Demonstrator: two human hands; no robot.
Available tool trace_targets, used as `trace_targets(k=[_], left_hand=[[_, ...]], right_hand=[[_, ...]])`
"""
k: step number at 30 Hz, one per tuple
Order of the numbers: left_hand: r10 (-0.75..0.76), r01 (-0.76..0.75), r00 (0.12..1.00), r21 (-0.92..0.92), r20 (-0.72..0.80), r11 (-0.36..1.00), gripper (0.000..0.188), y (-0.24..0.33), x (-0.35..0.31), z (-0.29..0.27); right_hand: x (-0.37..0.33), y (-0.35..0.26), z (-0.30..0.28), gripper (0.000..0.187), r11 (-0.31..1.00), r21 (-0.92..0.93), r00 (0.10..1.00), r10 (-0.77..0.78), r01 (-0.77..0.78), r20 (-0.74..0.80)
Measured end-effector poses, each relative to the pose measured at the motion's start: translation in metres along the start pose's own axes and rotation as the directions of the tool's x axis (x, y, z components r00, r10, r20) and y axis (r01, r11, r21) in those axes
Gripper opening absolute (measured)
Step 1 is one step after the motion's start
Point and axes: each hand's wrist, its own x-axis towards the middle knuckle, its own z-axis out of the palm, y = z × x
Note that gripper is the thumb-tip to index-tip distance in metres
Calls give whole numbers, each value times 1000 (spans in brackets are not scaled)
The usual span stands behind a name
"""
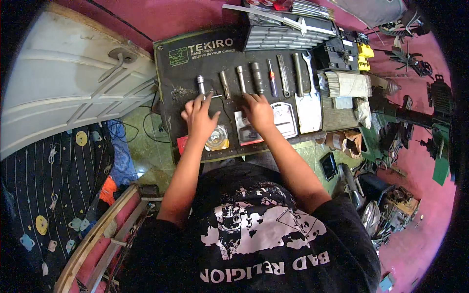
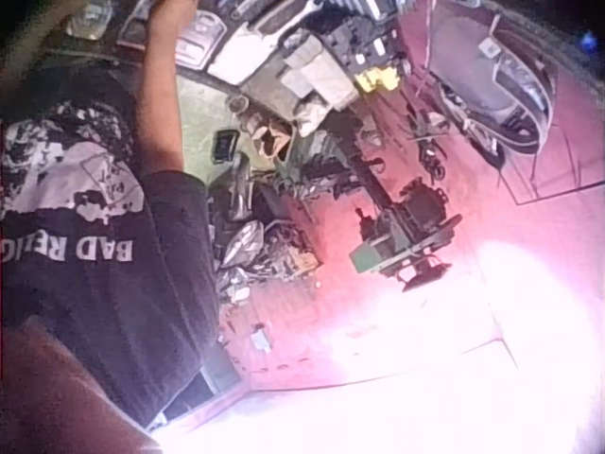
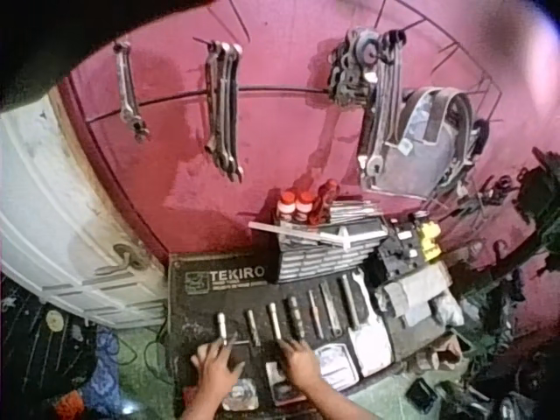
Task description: The person organizes various tools on a workbench, including a screwdriver, caliper, wrench, and metal cylinders. They pick up and place down items repeatedly, arranging them in a specific order on the surface.
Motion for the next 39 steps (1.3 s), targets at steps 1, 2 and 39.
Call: trace_targets(k=[1, 2, 39], left_hand=[[28, -28, 999, 6, 22, 1000, 84, 6, 11, 1], [50, -51, 998, 13, 41, 999, 91, 12, 23, 1], [297, -307, 940, 37, 168, 951, 116, 52, 105, 18]], right_hand=[[4, -2, 1, 52, 997, 0, 997, -72, 72, -32], [11, -8, 4, 49, 995, -6, 995, -98, 98, 0], [94, 26, -37, 116, 946, -280, 967, -101, 166, 232]])
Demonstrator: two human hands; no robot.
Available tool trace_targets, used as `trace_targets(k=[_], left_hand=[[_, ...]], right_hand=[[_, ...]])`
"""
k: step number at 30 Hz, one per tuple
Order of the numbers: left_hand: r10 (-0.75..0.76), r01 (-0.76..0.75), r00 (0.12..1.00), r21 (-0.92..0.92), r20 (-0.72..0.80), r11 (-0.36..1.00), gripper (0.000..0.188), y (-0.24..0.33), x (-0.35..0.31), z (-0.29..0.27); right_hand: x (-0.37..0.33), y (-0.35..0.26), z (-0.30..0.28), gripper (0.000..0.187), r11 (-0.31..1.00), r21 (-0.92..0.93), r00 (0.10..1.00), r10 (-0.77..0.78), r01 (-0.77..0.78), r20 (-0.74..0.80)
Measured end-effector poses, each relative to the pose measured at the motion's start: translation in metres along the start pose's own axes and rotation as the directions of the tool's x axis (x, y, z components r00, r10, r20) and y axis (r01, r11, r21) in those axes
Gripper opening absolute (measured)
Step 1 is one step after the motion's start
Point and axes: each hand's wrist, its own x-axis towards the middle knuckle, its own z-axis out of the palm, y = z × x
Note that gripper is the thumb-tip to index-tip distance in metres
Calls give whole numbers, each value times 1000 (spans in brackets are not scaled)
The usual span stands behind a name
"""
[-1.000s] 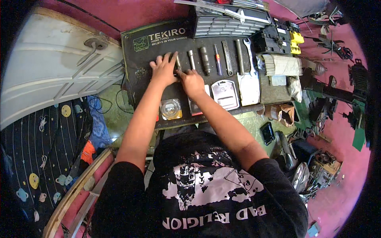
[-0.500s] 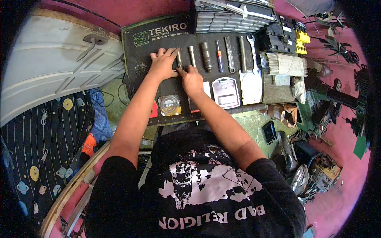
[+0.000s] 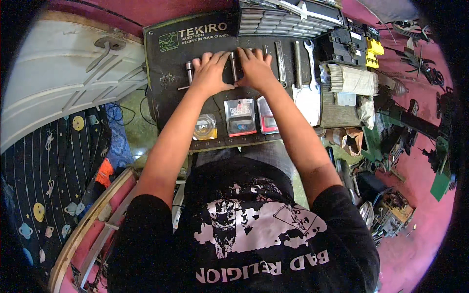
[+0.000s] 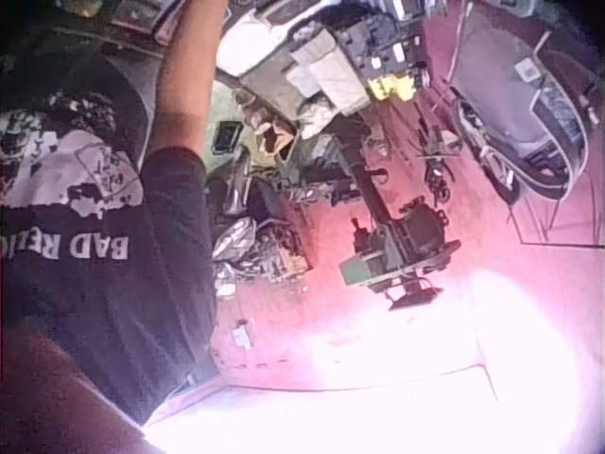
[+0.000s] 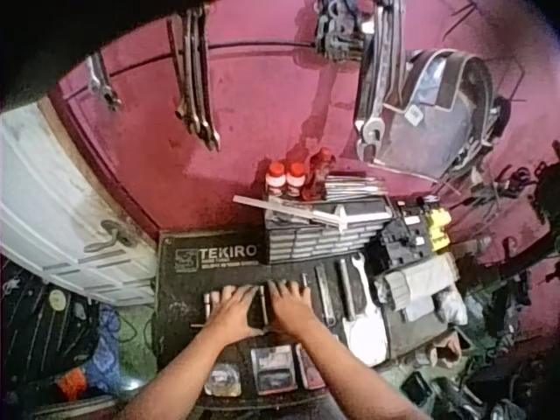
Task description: The person organizes various tools on a workbench, including a screwdriver, caliper, wrench, and metal cylinders. They pick up and place down items repeatedly, arranging them in a specific order on the surface.
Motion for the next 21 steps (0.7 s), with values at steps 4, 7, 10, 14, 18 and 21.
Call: trace_targets(k=[4, 7, 10, 14, 18, 21], left_hand=[[19, -19, 1000, 7, 19, 1000, 122, 5, 14, 12], [10, -11, 999, 30, 31, 1000, 124, 6, 21, 14], [1, -3, 999, 37, 50, 999, 124, 9, 24, 13], [-19, 17, 999, 48, 29, 999, 124, 8, 19, 14], [-5, 4, 1000, 53, 16, 999, 125, 5, 19, 17], [-35, 33, 998, 42, 47, 999, 127, 8, 18, 15]], right_hand=[[20, 3, 1, 126, 962, -192, 962, -149, 194, 227], [27, 7, 7, 125, 944, -218, 953, -199, 249, 226], [31, 14, 26, 115, 938, -235, 962, -223, 256, 157], [30, 8, 13, 102, 939, -200, 955, -248, 278, 164], [30, 11, 12, 102, 934, -204, 952, -264, 293, 156], [28, 15, 8, 111, 942, -174, 954, -264, 286, 139]])
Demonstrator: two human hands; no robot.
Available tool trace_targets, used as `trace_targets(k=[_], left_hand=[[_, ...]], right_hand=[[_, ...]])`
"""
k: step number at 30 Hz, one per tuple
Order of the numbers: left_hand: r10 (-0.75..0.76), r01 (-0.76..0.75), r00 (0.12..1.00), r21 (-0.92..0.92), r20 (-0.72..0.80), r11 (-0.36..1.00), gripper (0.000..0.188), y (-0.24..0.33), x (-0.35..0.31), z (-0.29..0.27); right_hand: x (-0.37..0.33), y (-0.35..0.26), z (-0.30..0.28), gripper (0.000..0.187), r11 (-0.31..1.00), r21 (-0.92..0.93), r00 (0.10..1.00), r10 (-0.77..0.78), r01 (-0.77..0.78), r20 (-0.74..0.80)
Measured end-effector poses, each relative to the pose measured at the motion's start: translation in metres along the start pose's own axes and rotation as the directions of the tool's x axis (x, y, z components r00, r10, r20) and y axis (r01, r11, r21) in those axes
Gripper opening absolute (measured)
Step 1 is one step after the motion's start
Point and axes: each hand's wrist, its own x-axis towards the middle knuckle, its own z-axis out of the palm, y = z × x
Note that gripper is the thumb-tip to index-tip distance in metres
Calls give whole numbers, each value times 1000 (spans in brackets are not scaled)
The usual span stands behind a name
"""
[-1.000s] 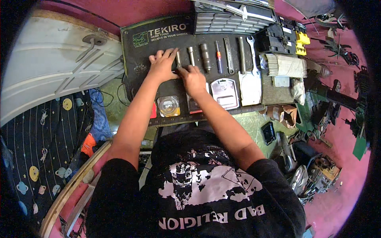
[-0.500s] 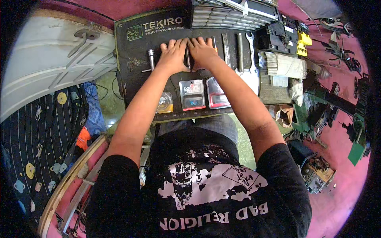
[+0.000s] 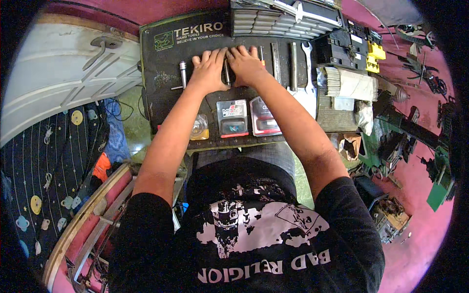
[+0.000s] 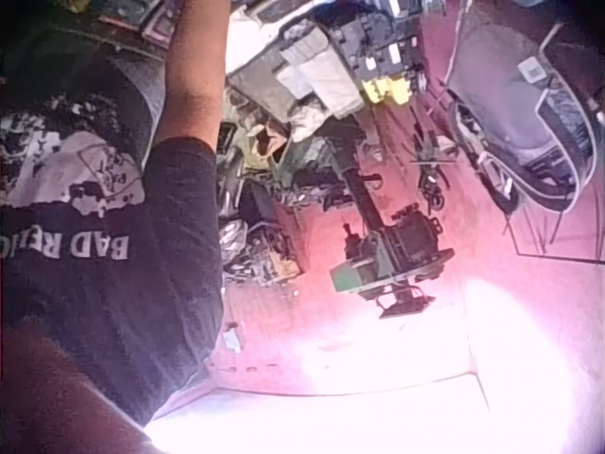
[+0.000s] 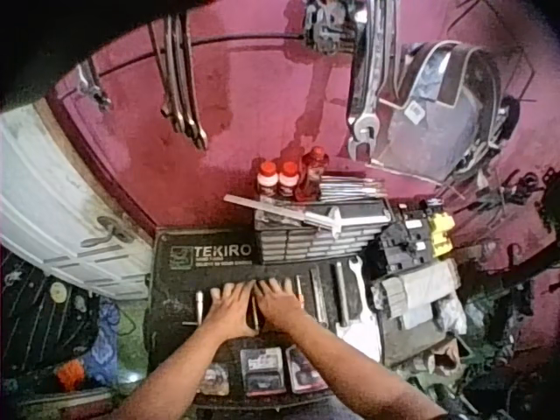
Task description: The person organizes various tools on a workbench, including a screwdriver, caliper, wrench, and metal cylinders. They pick up and place down items repeatedly, arranging them in a specific order on the surface.
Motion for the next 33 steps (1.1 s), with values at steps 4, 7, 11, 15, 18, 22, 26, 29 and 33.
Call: trace_targets(k=[4, 7, 11, 15, 18, 22, 26, 29, 33], left_hand=[[-9, 9, 999, 0, -50, 1000, 134, 8, -3, -7], [14, -14, 998, -5, -63, 1000, 138, 19, -5, -10], [45, -45, 999, -21, 3, 999, 140, 37, 7, -1], [41, -40, 998, -12, 39, 999, 141, 44, 18, 4], [24, -25, 999, 7, 42, 1000, 142, 46, 23, 9], [13, -14, 999, 30, 43, 999, 144, 44, 24, 12], [22, -23, 999, 16, 50, 1000, 145, 41, 25, 10], [18, -19, 999, 20, 44, 1000, 144, 40, 25, 10], [3, -4, 999, 18, 52, 1000, 142, 43, 26, 7]], right_hand=[[-30, 17, -9, 139, 975, 180, 982, 152, -129, -117], [-59, 39, -3, 146, 948, 217, 968, 248, -231, -50], [-67, 41, 3, 152, 982, 151, 993, 115, -114, 4], [-59, 43, 1, 153, 984, 153, 996, 87, -88, 14], [-50, 45, 0, 150, 985, 154, 997, 71, -74, 23], [-41, 48, 5, 145, 985, 163, 999, 47, -49, 18], [-38, 48, 9, 145, 977, 204, 998, 65, -65, 10], [-40, 45, 8, 147, 973, 223, 997, 71, -63, -26], [-40, 48, 9, 147, 969, 240, 996, 69, -53, -59]])
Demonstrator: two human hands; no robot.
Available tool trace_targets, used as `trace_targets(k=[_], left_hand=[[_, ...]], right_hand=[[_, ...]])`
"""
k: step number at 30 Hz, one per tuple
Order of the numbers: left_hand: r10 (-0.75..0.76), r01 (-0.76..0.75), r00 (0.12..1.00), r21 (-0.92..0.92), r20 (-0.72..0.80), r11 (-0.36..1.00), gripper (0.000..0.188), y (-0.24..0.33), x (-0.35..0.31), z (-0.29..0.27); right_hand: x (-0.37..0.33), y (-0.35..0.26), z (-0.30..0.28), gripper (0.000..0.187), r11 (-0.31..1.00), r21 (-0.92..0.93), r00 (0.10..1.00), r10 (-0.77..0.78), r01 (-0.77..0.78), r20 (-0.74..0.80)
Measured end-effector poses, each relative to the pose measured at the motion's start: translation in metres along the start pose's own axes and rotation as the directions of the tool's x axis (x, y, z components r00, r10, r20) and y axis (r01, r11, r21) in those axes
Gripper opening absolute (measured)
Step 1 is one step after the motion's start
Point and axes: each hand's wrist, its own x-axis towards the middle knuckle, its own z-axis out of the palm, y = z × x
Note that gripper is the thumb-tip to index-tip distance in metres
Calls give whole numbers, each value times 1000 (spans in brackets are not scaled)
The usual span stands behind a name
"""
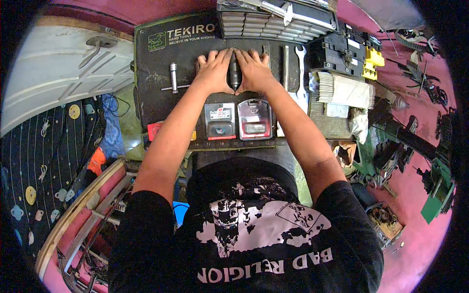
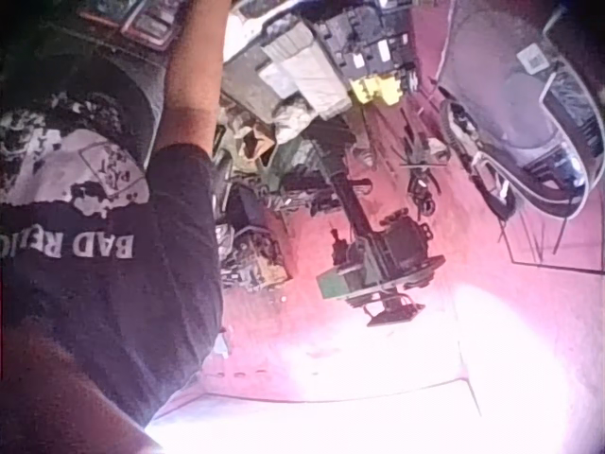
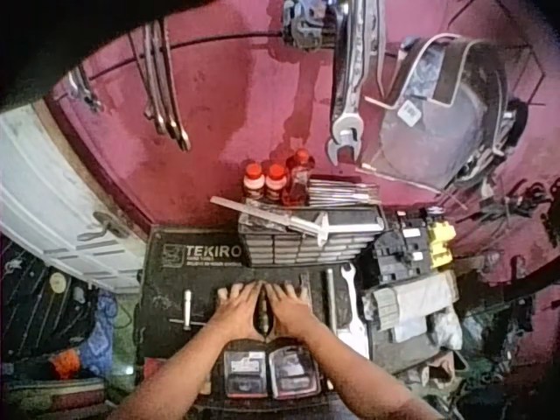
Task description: The person organizes various tools on a workbench, including a screwdriver, caliper, wrench, and metal cylinders. They pick up and place down items repeatedly, arranging them in a specific order on the surface.
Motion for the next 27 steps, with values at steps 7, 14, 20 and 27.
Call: trace_targets(k=[7, 14, 20, 27], left_hand=[[-32, 33, 999, -38, 21, 999, 143, 7, -1, 0], [-18, 16, 999, -50, -50, 999, 139, 44, -3, -1], [64, -63, 998, 84, -5, 994, 119, 68, 20, 18], [58, -53, 997, 116, -42, 992, 102, 65, 21, 28]], right_hand=[[-8, 5, -5, 150, 1000, 15, 1000, 28, -28, 4], [-42, 45, -25, 154, 988, -27, 988, 150, -149, 44], [-42, 46, -16, 144, 995, -99, 992, 35, -23, 122], [-44, 39, -11, 123, 997, -76, 998, 24, -19, 66]])
